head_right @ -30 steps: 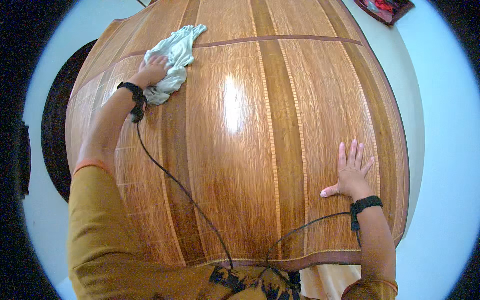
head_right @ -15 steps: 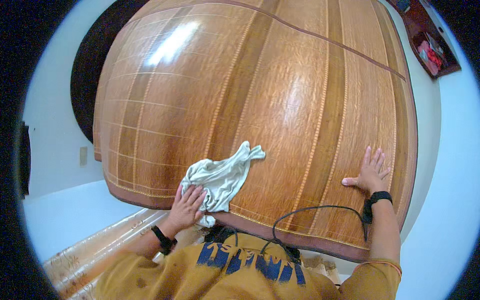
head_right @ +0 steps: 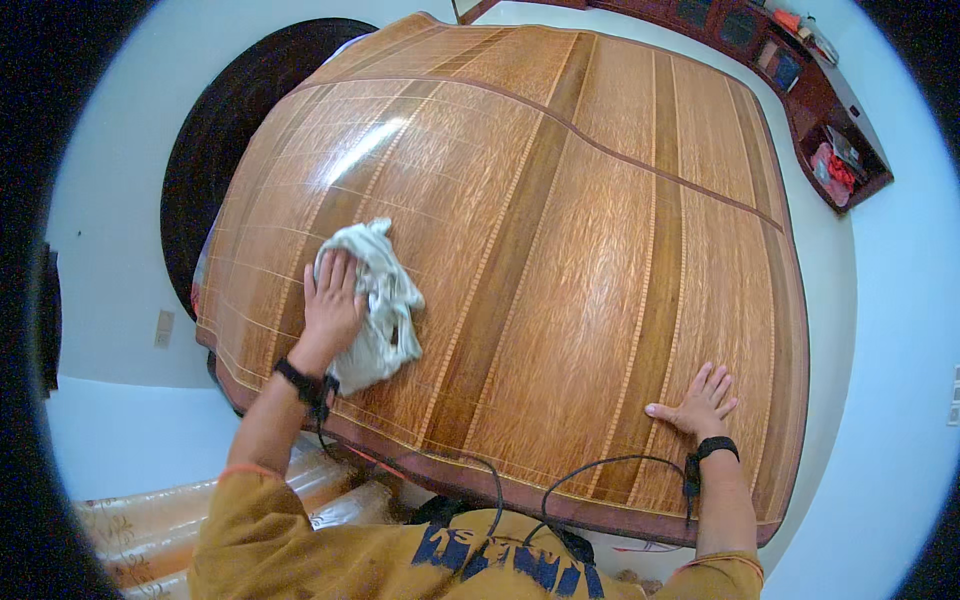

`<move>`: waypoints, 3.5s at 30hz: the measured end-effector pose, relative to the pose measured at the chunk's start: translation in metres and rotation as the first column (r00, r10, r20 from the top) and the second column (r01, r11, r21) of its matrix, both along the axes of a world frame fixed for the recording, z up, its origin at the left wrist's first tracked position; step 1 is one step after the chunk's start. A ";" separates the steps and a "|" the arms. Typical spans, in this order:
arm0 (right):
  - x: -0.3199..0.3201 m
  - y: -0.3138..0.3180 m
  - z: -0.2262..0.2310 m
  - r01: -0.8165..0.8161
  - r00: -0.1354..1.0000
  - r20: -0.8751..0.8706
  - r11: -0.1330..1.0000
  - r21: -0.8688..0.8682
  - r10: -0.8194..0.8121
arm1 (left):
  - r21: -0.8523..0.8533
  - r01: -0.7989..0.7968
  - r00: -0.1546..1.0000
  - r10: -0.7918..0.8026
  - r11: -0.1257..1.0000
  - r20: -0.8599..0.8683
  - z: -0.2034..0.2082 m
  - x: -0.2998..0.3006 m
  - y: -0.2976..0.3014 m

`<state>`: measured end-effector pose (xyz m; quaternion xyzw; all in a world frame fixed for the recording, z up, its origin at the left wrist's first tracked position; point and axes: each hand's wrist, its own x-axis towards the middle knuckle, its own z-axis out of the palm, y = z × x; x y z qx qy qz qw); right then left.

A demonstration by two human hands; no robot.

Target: Wiping and cleaning a wooden bamboo-style bed mat with a cloth.

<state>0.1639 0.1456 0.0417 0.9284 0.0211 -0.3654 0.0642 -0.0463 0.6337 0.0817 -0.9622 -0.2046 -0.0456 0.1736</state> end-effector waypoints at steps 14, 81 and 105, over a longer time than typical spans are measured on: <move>0.004 -0.001 -0.014 0.030 0.999 0.029 0.999 -0.017 -0.030 | -0.591 0.433 0.879 -0.464 0.680 0.111 -0.075 -0.034 -0.156; -0.048 0.135 -0.039 0.042 0.999 -0.011 0.992 0.122 -0.041 | -0.759 0.650 -0.141 -0.988 -0.041 -0.066 -0.006 0.212 0.020; -0.053 0.138 -0.046 0.002 0.999 0.051 1.000 -0.004 -0.002 | -0.581 0.530 0.612 -0.752 0.618 -0.242 0.031 0.034 0.128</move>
